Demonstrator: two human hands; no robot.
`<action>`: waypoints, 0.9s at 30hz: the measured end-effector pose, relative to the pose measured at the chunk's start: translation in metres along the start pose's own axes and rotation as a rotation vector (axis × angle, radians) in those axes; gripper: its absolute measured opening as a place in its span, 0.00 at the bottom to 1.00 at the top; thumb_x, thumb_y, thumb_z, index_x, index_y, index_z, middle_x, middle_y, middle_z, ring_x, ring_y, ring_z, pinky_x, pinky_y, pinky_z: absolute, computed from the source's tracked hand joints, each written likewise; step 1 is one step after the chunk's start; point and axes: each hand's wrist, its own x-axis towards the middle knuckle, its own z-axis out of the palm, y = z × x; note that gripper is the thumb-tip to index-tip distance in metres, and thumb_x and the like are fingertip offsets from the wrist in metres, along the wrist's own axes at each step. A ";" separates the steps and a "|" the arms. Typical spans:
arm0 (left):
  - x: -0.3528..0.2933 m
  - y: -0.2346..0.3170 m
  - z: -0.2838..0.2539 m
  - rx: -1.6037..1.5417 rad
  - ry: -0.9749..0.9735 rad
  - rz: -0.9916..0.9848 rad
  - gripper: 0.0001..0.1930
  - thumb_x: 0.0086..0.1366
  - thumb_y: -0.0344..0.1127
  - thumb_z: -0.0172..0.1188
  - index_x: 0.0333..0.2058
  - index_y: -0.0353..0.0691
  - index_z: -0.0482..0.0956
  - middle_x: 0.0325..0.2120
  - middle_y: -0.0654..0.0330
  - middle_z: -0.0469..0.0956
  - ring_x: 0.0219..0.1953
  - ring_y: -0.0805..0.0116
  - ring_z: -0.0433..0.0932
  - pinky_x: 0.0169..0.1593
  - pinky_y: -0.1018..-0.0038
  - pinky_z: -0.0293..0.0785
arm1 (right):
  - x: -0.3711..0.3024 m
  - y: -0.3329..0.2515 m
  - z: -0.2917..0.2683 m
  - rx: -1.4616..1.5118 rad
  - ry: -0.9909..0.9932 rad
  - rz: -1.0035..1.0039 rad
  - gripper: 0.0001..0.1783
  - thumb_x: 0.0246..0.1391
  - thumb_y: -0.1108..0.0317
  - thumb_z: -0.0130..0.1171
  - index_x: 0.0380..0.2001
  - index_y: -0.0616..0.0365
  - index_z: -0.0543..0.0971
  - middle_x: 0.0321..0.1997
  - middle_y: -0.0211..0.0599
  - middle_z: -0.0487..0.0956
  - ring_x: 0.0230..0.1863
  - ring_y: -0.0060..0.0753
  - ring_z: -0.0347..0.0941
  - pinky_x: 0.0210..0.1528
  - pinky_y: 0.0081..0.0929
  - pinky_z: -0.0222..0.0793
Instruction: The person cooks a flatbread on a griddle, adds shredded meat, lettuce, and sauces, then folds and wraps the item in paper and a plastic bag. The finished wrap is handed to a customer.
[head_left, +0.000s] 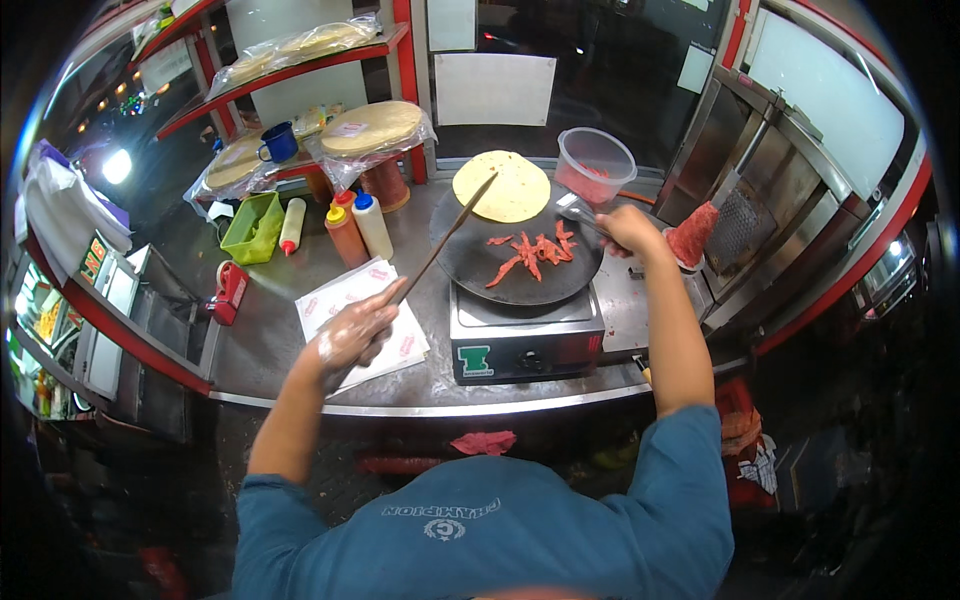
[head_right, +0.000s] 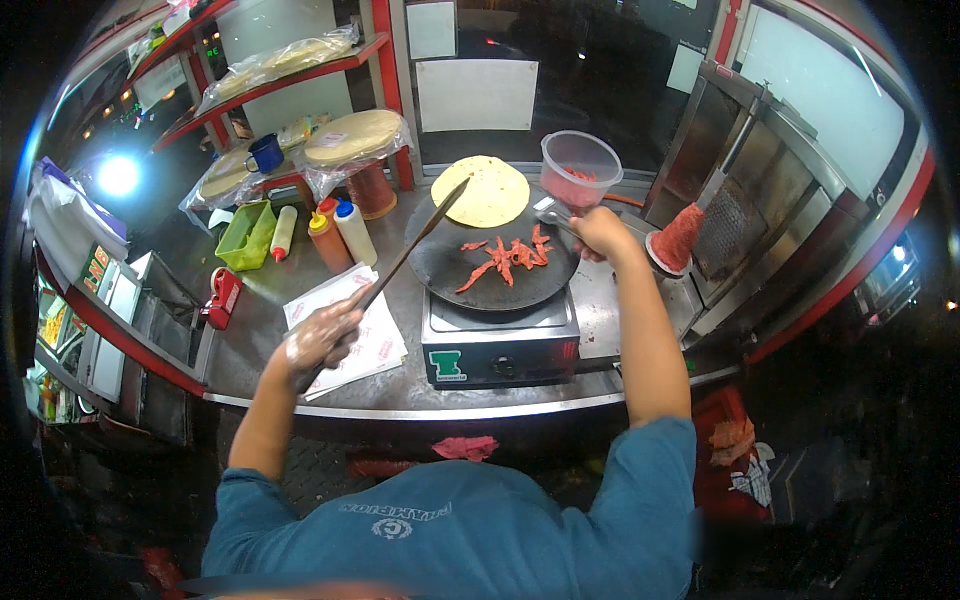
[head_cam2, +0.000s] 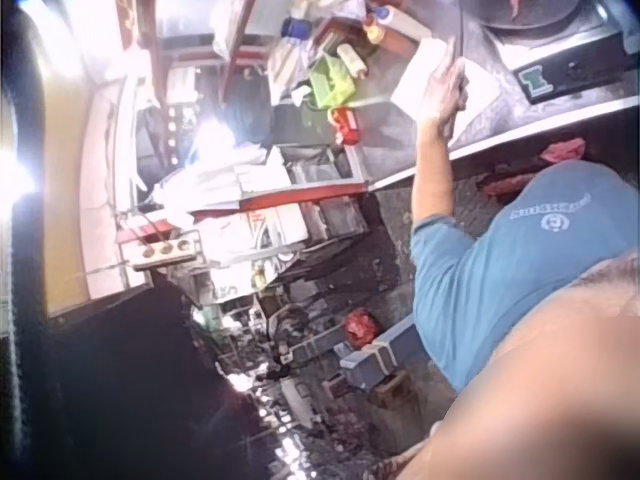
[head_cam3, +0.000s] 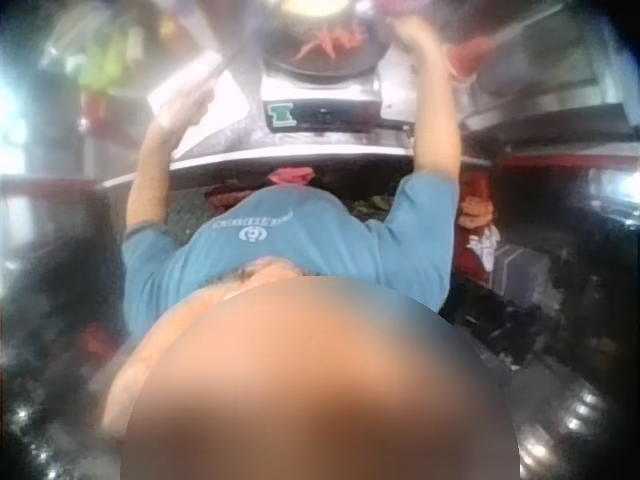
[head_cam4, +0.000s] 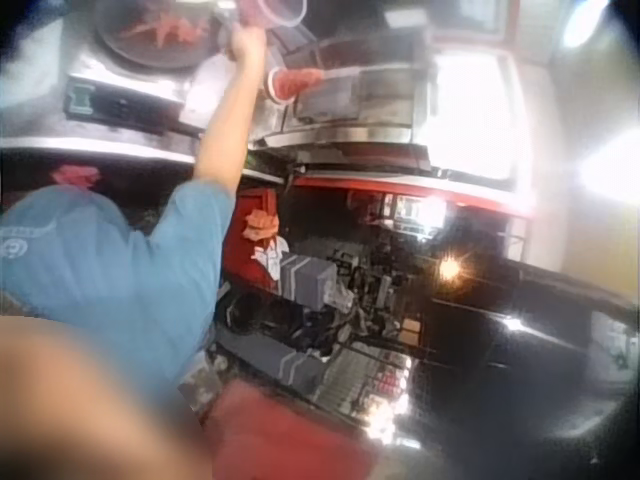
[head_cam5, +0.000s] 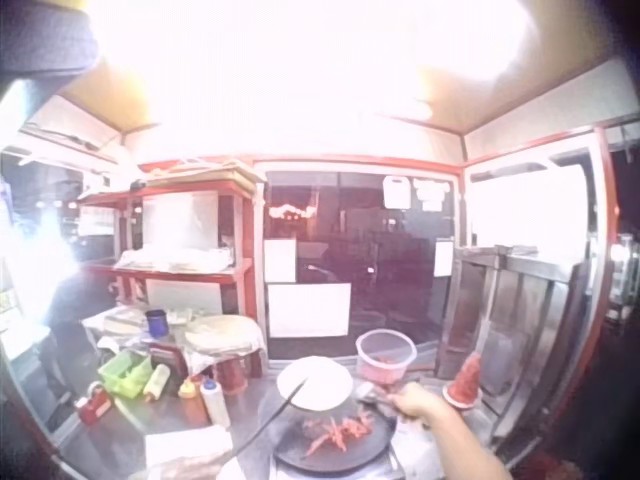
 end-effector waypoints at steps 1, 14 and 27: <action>0.015 -0.002 0.006 0.003 0.022 0.040 0.30 0.77 0.45 0.54 0.75 0.57 0.60 0.23 0.70 0.65 0.21 0.75 0.66 0.26 0.75 0.68 | 0.017 -0.009 0.015 0.018 0.002 0.038 0.19 0.70 0.56 0.57 0.32 0.62 0.79 0.24 0.36 0.79 0.16 0.24 0.70 0.15 0.25 0.61; -0.038 -0.048 0.026 -0.546 0.150 0.010 0.33 0.78 0.47 0.53 0.76 0.53 0.55 0.27 0.70 0.65 0.16 0.85 0.58 0.18 0.86 0.55 | -0.006 -0.110 0.063 -0.365 0.302 -0.686 0.22 0.66 0.52 0.57 0.48 0.60 0.84 0.42 0.58 0.85 0.48 0.58 0.82 0.52 0.50 0.75; 0.035 -0.037 0.019 -0.320 0.021 -0.075 0.33 0.77 0.50 0.54 0.76 0.59 0.55 0.27 0.68 0.65 0.18 0.81 0.59 0.22 0.81 0.58 | 0.035 -0.017 -0.040 -0.328 0.011 -0.026 0.17 0.66 0.57 0.62 0.42 0.61 0.88 0.24 0.37 0.83 0.20 0.23 0.75 0.19 0.25 0.65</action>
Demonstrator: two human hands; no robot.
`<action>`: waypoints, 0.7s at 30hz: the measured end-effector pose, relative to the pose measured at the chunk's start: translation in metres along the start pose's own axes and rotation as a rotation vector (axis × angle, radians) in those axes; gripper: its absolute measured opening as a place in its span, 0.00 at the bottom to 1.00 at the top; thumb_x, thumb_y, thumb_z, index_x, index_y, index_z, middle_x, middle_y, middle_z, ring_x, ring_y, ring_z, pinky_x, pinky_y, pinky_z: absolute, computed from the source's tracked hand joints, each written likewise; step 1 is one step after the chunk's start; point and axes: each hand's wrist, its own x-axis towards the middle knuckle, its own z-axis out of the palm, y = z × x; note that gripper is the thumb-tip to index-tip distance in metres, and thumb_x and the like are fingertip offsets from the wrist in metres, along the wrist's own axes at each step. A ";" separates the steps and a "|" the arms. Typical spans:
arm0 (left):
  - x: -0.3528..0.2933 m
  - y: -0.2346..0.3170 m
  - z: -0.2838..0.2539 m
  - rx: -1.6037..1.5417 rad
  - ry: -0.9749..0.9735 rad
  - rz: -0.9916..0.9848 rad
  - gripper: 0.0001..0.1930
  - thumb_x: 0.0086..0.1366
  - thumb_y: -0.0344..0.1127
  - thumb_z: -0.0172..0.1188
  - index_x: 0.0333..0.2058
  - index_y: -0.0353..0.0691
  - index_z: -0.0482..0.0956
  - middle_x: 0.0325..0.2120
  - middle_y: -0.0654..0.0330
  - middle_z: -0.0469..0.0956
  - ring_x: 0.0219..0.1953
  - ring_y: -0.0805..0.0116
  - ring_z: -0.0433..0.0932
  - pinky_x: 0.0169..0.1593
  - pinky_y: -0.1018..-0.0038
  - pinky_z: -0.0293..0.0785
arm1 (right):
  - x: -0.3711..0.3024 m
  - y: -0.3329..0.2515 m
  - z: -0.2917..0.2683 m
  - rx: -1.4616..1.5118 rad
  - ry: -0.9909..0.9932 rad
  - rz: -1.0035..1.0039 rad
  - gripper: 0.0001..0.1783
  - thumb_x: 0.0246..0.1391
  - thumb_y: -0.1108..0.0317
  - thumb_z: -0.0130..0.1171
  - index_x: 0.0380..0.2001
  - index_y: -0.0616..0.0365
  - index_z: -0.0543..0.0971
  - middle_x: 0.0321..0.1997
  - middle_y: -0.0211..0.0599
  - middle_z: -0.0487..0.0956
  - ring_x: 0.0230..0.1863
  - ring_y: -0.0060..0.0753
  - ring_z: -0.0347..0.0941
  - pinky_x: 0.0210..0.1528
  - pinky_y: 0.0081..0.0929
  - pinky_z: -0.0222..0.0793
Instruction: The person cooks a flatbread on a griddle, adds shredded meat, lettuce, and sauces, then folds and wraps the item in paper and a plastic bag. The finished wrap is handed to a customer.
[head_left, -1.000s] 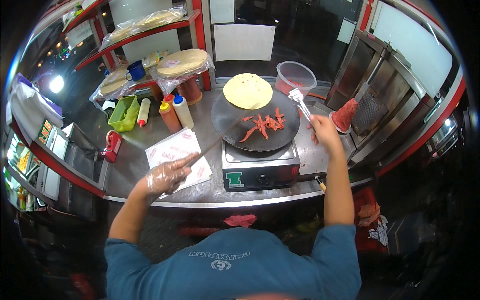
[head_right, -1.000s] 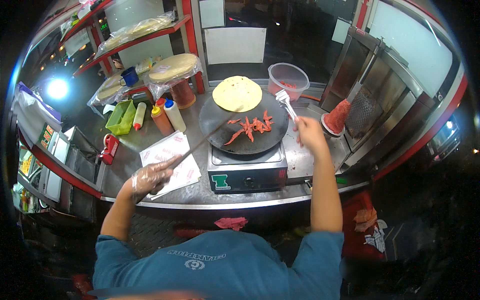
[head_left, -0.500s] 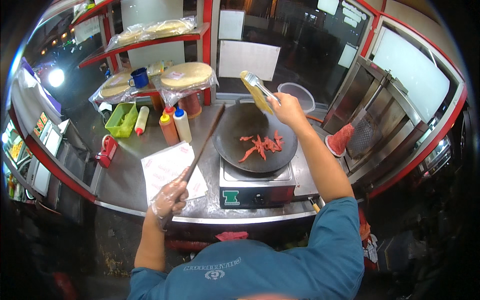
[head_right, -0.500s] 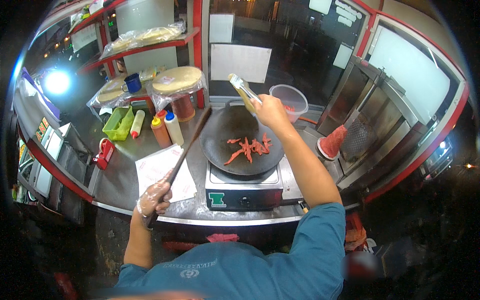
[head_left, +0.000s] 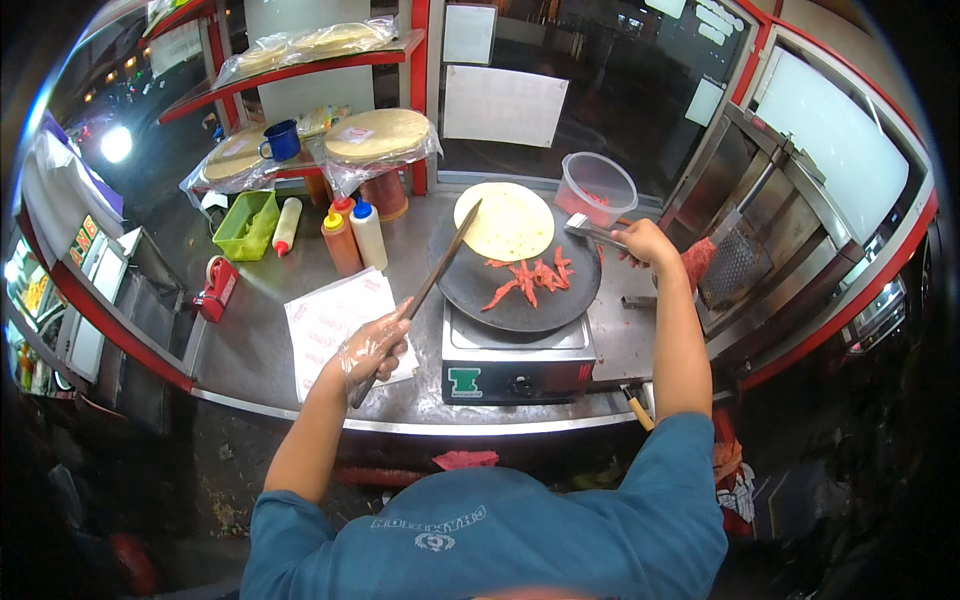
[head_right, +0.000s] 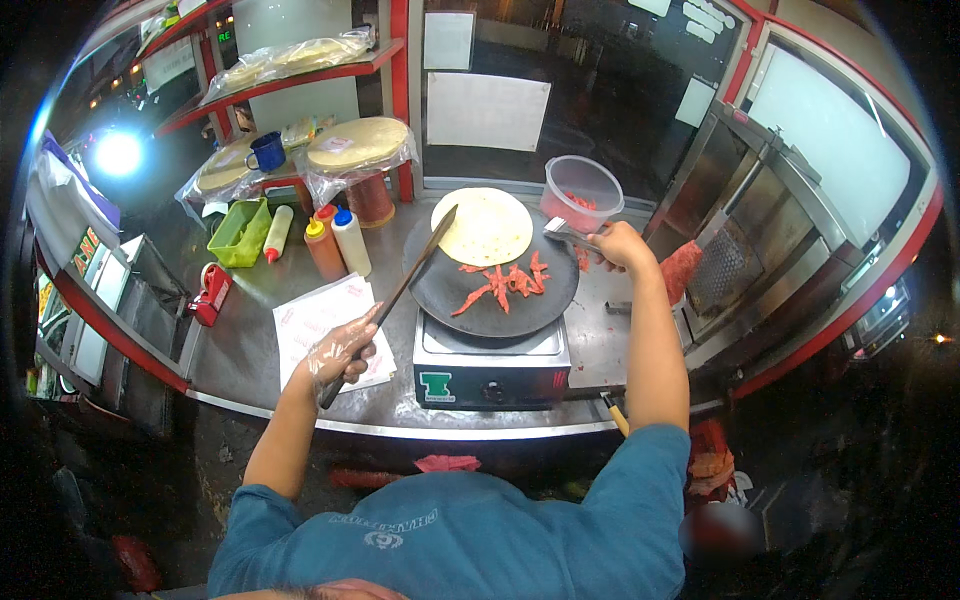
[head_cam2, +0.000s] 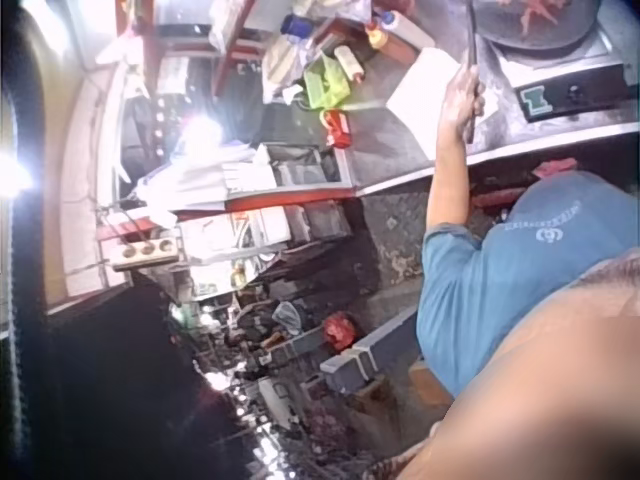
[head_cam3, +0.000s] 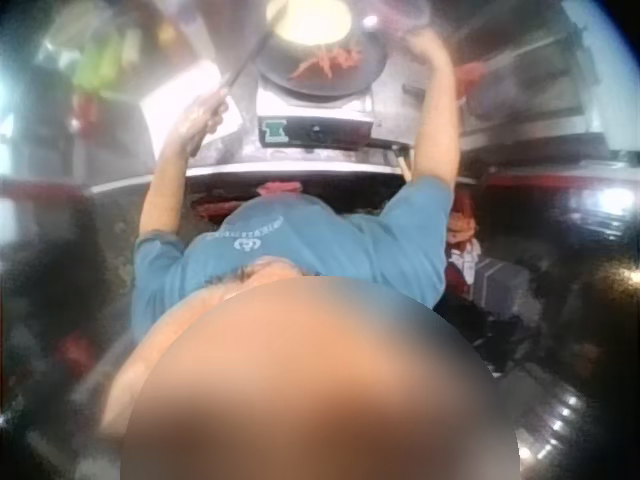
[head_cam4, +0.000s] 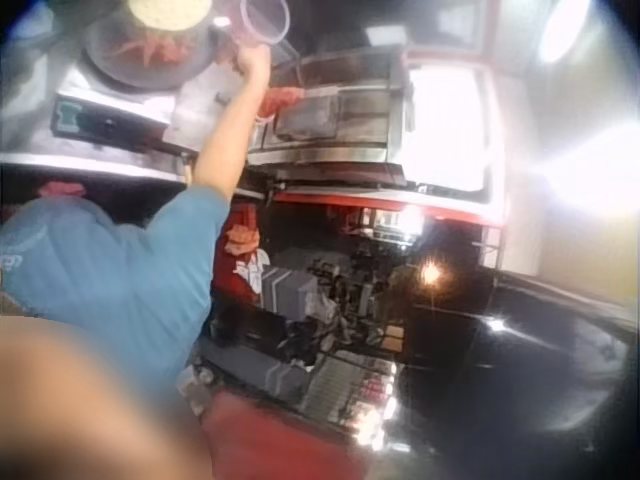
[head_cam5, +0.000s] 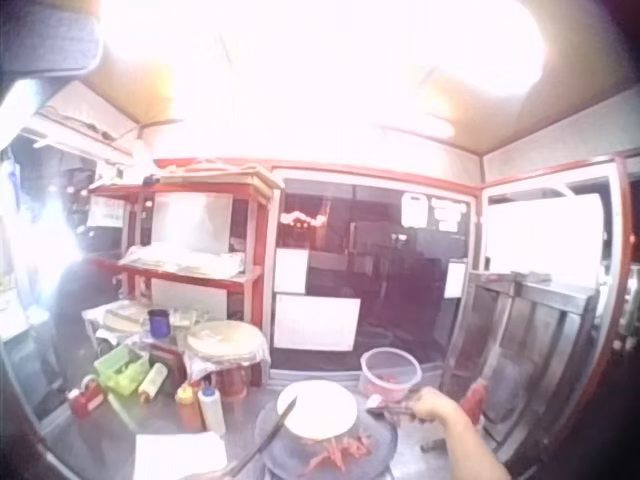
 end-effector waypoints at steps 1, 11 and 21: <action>0.006 -0.002 0.003 -0.034 -0.021 0.010 0.33 0.77 0.50 0.55 0.76 0.59 0.55 0.27 0.68 0.65 0.18 0.81 0.59 0.22 0.81 0.58 | 0.005 0.007 0.009 0.095 -0.032 -0.003 0.17 0.65 0.57 0.63 0.42 0.61 0.88 0.25 0.38 0.83 0.21 0.25 0.75 0.20 0.27 0.66; -0.080 -0.030 0.004 -0.313 0.081 0.125 0.32 0.79 0.48 0.52 0.76 0.57 0.53 0.27 0.69 0.66 0.16 0.84 0.58 0.17 0.84 0.56 | -0.017 -0.094 0.004 -0.359 0.557 -0.874 0.15 0.58 0.56 0.66 0.38 0.57 0.86 0.40 0.49 0.85 0.43 0.53 0.82 0.46 0.48 0.76; -0.131 -0.085 0.013 -0.475 0.077 0.058 0.32 0.79 0.47 0.51 0.76 0.58 0.53 0.28 0.67 0.66 0.16 0.83 0.58 0.18 0.83 0.54 | -0.008 0.003 -0.015 -0.076 0.047 -0.101 0.20 0.63 0.52 0.65 0.36 0.63 0.85 0.23 0.35 0.79 0.20 0.31 0.75 0.25 0.32 0.71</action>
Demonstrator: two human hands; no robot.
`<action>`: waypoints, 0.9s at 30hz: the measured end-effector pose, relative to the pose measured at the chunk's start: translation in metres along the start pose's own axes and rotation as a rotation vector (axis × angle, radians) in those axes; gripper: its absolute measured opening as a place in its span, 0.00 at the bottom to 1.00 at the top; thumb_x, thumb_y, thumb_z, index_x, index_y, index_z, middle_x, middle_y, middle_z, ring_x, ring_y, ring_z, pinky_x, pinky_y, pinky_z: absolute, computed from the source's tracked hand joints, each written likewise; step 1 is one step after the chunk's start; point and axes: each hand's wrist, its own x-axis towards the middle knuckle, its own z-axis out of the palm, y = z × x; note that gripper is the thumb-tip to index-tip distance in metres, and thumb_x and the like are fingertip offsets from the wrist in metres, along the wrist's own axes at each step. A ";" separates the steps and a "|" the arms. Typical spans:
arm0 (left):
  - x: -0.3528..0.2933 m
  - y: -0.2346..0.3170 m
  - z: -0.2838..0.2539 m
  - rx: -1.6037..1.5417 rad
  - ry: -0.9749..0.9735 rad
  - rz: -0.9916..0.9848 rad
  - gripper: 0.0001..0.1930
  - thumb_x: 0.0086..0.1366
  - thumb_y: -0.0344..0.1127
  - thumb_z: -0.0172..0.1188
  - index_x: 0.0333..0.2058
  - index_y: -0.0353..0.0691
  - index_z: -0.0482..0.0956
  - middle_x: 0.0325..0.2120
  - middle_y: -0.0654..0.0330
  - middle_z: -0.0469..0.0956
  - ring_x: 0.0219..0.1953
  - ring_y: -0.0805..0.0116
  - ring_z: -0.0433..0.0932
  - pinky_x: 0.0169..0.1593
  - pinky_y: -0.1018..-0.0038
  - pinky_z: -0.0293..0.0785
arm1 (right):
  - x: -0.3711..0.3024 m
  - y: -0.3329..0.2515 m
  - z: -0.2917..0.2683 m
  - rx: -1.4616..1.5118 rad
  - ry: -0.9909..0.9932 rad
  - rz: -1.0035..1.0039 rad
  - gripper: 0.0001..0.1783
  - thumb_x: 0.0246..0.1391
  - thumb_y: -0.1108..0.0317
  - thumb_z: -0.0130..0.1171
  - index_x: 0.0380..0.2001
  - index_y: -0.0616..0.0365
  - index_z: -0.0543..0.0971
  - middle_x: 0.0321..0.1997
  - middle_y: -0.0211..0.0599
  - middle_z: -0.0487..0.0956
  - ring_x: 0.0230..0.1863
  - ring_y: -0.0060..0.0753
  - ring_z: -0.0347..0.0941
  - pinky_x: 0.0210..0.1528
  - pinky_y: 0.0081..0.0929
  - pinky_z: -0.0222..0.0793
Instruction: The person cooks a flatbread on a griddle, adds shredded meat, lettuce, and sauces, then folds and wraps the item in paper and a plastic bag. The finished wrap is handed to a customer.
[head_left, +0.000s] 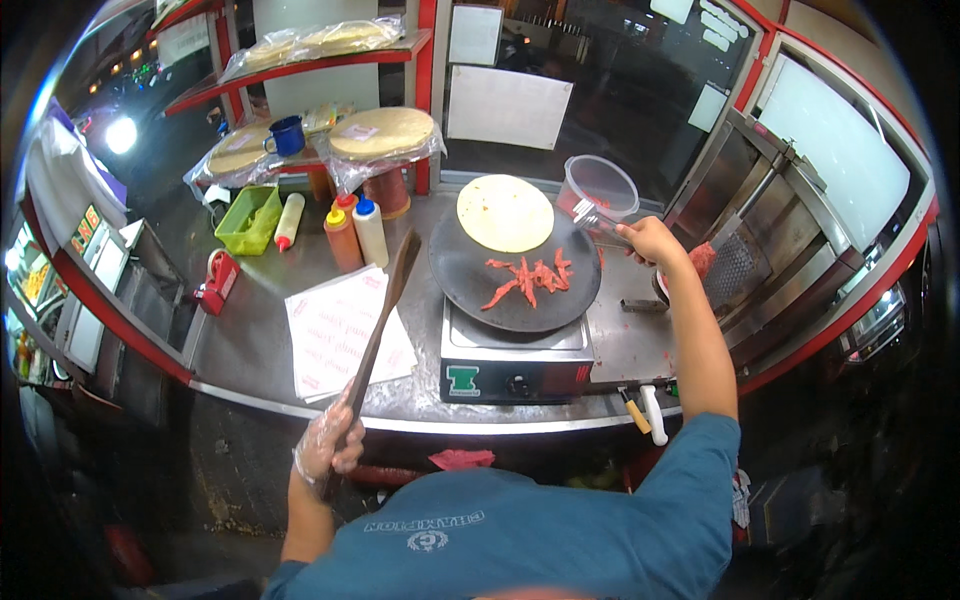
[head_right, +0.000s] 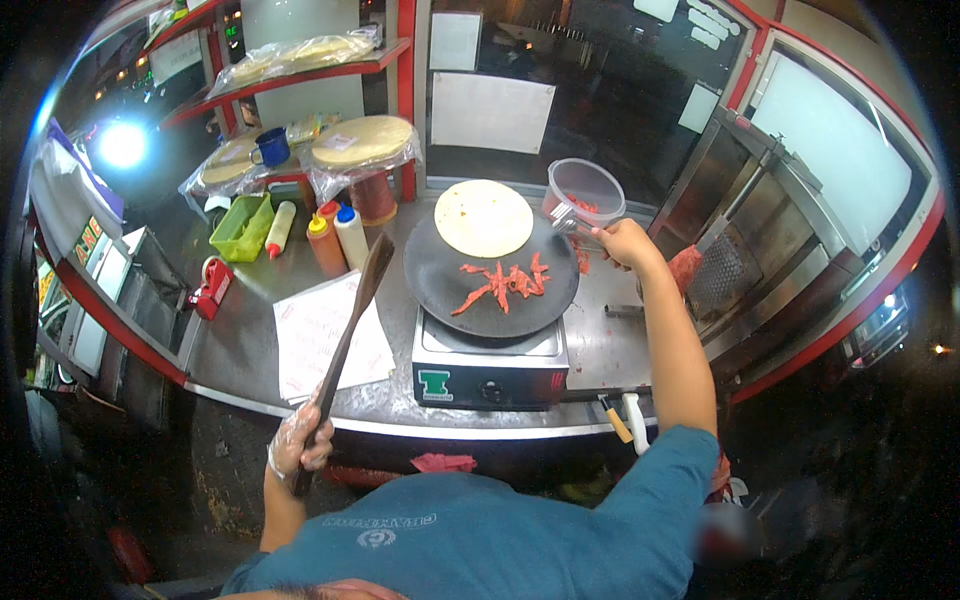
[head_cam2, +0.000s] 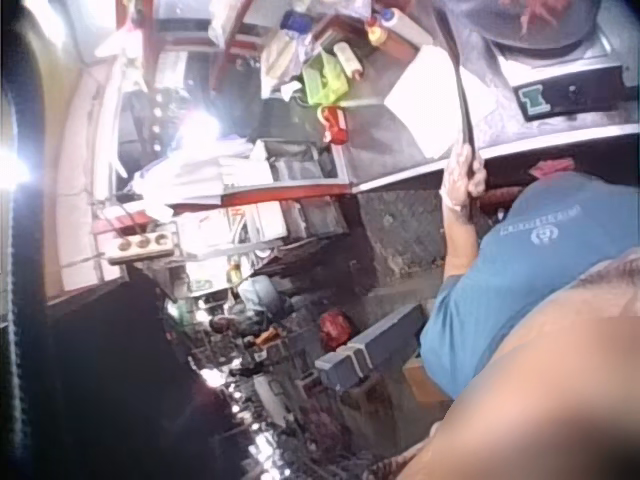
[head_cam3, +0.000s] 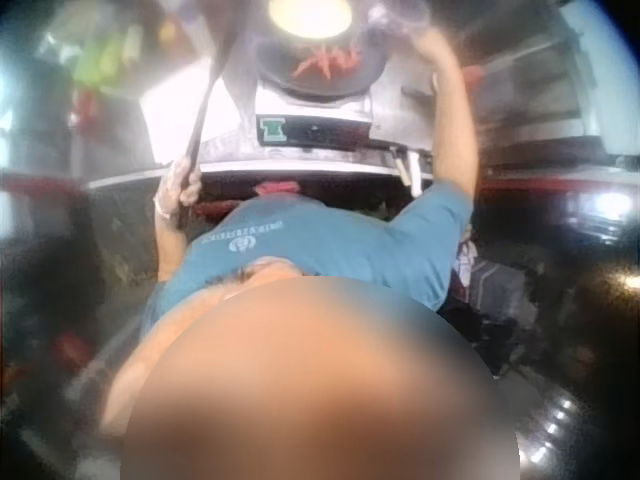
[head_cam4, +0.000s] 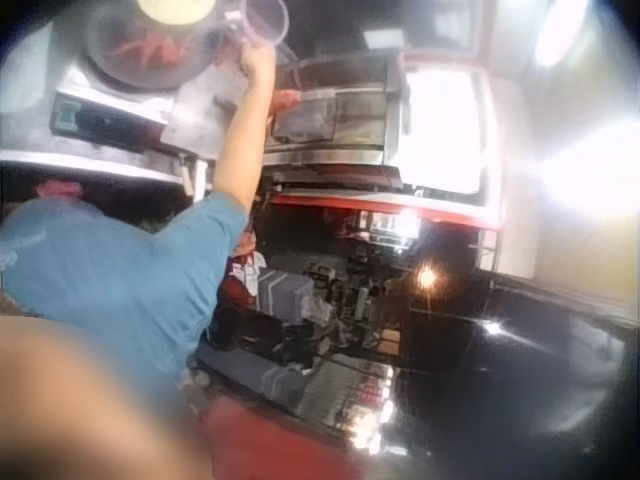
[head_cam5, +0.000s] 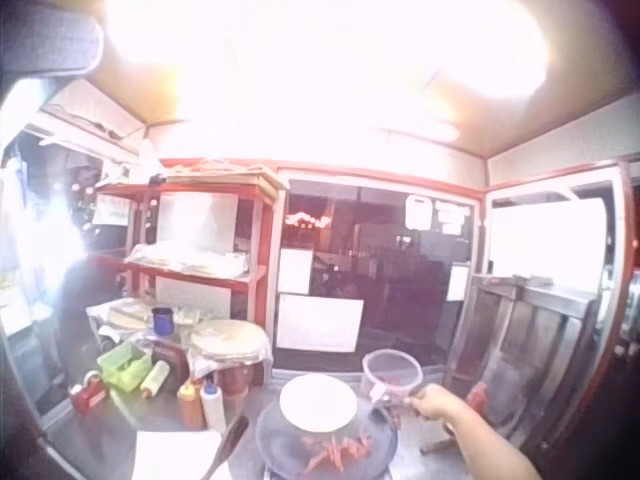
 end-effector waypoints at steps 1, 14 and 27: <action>0.005 0.005 0.001 0.021 -0.009 -0.020 0.32 0.79 0.47 0.51 0.76 0.58 0.52 0.28 0.67 0.66 0.16 0.83 0.58 0.18 0.83 0.54 | 0.007 0.009 0.010 0.137 -0.078 0.042 0.21 0.64 0.52 0.64 0.35 0.64 0.85 0.21 0.35 0.78 0.19 0.28 0.74 0.24 0.31 0.70; 0.058 0.016 0.038 0.266 -0.097 -0.069 0.32 0.79 0.48 0.49 0.77 0.55 0.51 0.28 0.69 0.65 0.16 0.85 0.58 0.19 0.85 0.57 | -0.070 0.016 0.035 0.329 -0.163 -0.005 0.18 0.66 0.57 0.62 0.30 0.62 0.83 0.23 0.33 0.80 0.14 0.20 0.65 0.14 0.24 0.56; 0.061 0.027 0.073 0.194 -0.153 -0.083 0.31 0.79 0.45 0.50 0.76 0.55 0.53 0.29 0.69 0.66 0.17 0.86 0.57 0.17 0.87 0.55 | -0.065 -0.038 0.026 -0.217 0.032 -0.455 0.17 0.60 0.52 0.67 0.40 0.54 0.90 0.29 0.41 0.87 0.26 0.37 0.80 0.28 0.35 0.73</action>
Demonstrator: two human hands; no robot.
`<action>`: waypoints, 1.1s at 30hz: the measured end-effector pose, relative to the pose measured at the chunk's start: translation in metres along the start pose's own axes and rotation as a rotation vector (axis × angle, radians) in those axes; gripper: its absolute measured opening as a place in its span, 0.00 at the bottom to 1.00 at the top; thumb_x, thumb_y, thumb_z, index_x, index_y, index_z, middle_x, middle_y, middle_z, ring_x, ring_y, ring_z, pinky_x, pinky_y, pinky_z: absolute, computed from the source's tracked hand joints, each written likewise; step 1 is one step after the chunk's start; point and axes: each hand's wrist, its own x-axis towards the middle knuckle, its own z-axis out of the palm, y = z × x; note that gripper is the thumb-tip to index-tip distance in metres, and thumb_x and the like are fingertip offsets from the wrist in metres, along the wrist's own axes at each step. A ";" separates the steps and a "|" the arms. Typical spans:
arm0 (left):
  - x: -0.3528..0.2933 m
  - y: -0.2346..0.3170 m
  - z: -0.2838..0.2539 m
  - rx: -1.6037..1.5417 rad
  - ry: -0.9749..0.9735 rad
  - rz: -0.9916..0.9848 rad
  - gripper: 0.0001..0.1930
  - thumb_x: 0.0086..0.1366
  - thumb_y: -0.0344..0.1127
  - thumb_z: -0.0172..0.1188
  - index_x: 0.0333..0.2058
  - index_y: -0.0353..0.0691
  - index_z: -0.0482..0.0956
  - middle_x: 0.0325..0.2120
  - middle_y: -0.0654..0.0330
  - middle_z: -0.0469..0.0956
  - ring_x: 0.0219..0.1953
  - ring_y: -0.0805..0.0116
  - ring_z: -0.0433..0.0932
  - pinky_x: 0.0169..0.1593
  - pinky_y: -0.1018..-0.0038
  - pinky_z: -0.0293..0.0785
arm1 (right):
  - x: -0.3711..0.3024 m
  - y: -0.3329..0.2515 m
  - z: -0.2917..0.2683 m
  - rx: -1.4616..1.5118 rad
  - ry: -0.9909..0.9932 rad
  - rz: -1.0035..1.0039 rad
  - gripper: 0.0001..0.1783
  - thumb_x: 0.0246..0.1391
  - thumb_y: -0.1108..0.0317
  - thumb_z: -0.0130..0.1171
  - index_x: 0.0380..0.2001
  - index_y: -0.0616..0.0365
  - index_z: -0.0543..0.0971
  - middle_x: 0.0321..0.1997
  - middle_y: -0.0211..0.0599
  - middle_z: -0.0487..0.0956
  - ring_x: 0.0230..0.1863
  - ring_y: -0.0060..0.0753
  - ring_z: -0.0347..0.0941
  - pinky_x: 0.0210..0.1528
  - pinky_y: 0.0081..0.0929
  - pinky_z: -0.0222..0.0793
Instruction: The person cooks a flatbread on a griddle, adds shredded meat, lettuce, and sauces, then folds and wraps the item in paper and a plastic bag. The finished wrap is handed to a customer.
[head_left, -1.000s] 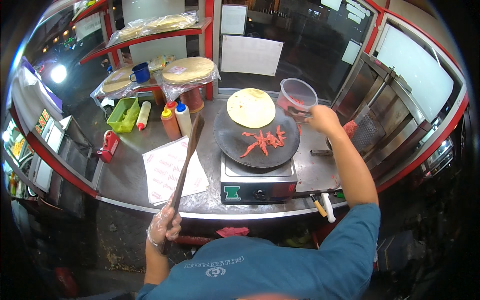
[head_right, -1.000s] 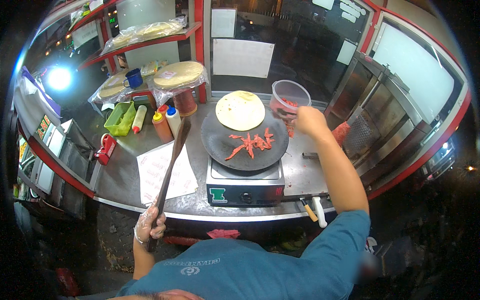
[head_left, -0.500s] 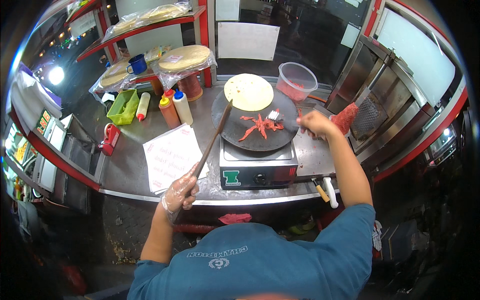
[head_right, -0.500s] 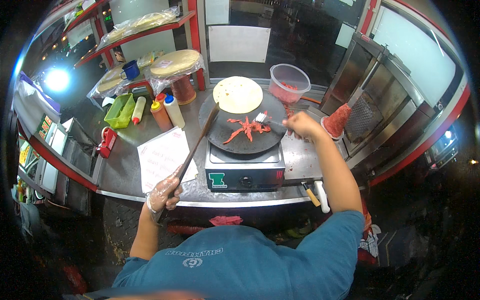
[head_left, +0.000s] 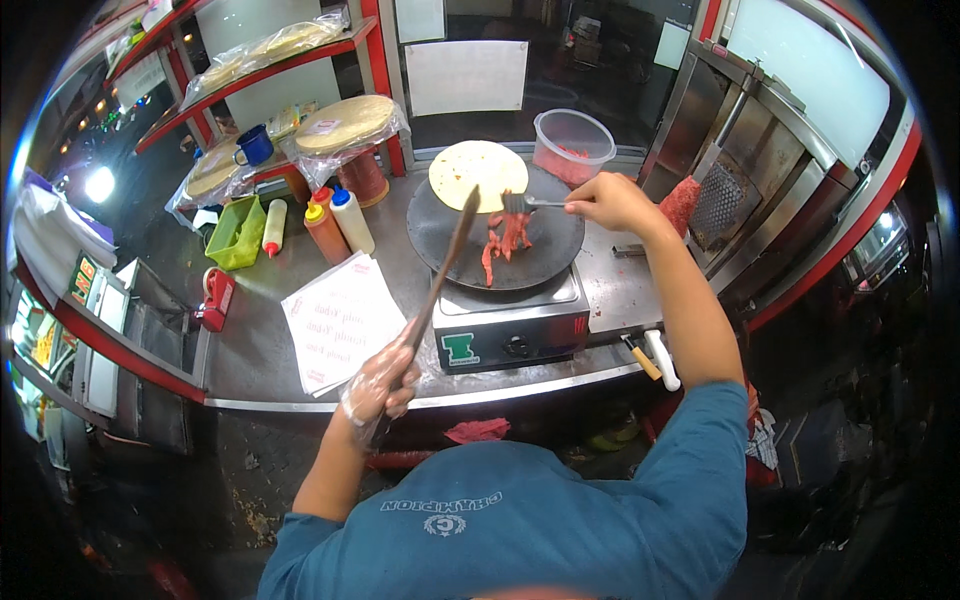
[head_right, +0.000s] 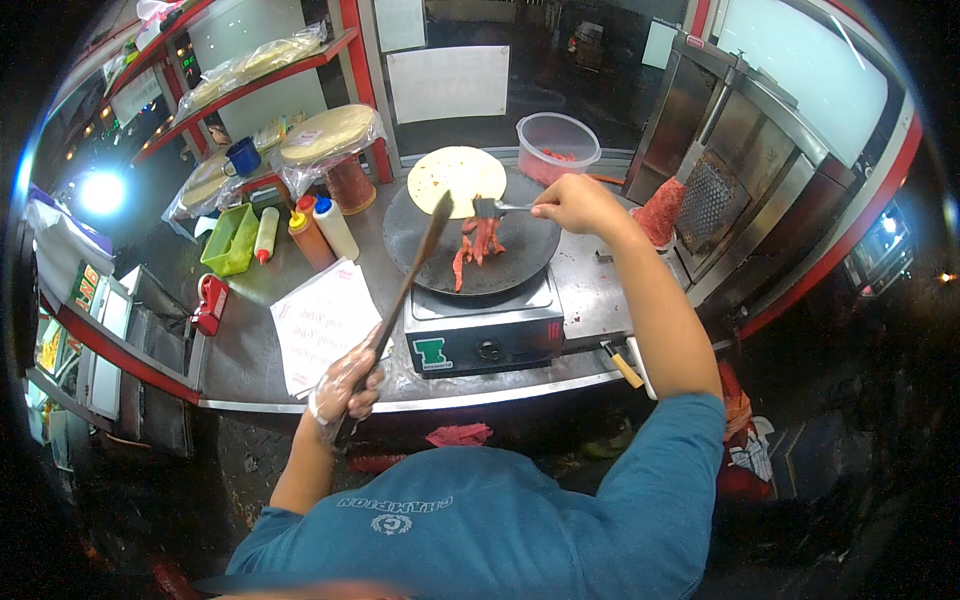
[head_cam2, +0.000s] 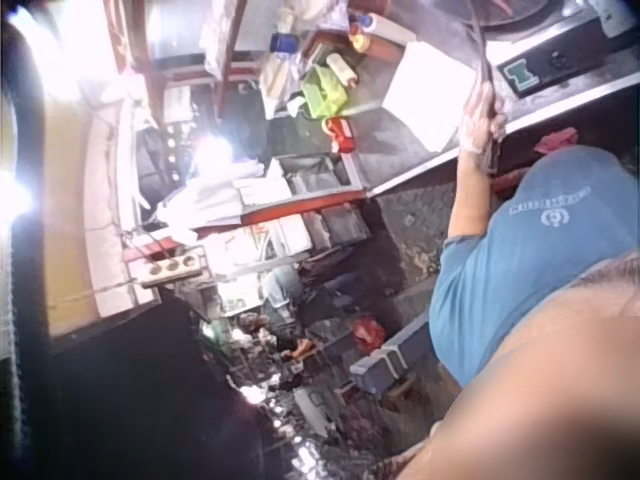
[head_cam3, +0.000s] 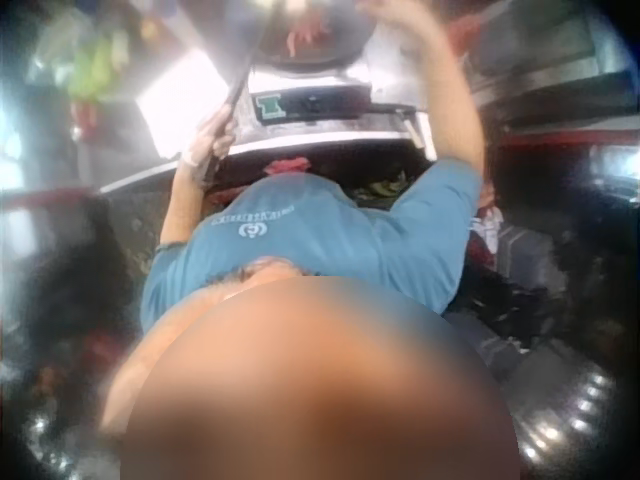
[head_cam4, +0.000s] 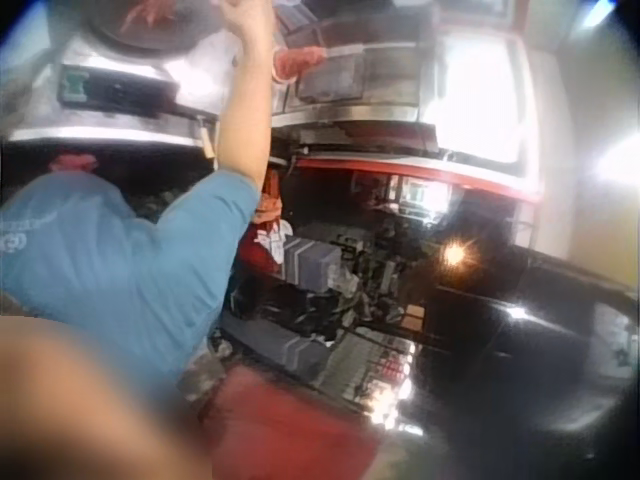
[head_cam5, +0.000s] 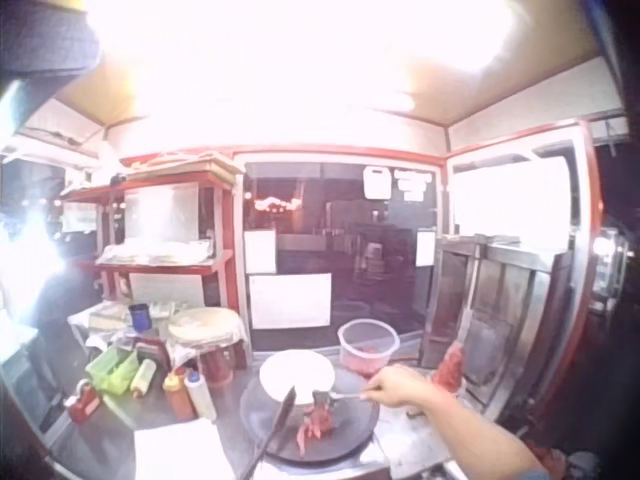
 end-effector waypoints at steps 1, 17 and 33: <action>-0.012 0.003 -0.005 -0.020 0.019 0.009 0.31 0.79 0.46 0.50 0.76 0.55 0.53 0.29 0.69 0.66 0.16 0.86 0.57 0.17 0.87 0.55 | -0.013 -0.013 -0.011 -0.133 0.128 -0.078 0.16 0.59 0.53 0.68 0.40 0.54 0.90 0.30 0.43 0.87 0.28 0.41 0.82 0.31 0.37 0.75; 0.017 -0.016 -0.012 0.015 -0.079 0.056 0.33 0.79 0.47 0.51 0.77 0.59 0.50 0.28 0.68 0.67 0.17 0.82 0.61 0.19 0.84 0.59 | -0.107 -0.039 0.081 -0.090 0.326 0.126 0.19 0.58 0.57 0.68 0.50 0.53 0.83 0.42 0.48 0.82 0.44 0.57 0.80 0.47 0.49 0.75; 0.002 0.061 0.031 1.600 0.193 -0.103 0.29 0.76 0.48 0.50 0.73 0.65 0.60 0.39 0.32 0.81 0.46 0.32 0.81 0.54 0.49 0.75 | -0.164 0.019 0.088 0.452 0.585 0.272 0.21 0.62 0.61 0.67 0.53 0.65 0.82 0.47 0.53 0.85 0.47 0.49 0.82 0.52 0.38 0.75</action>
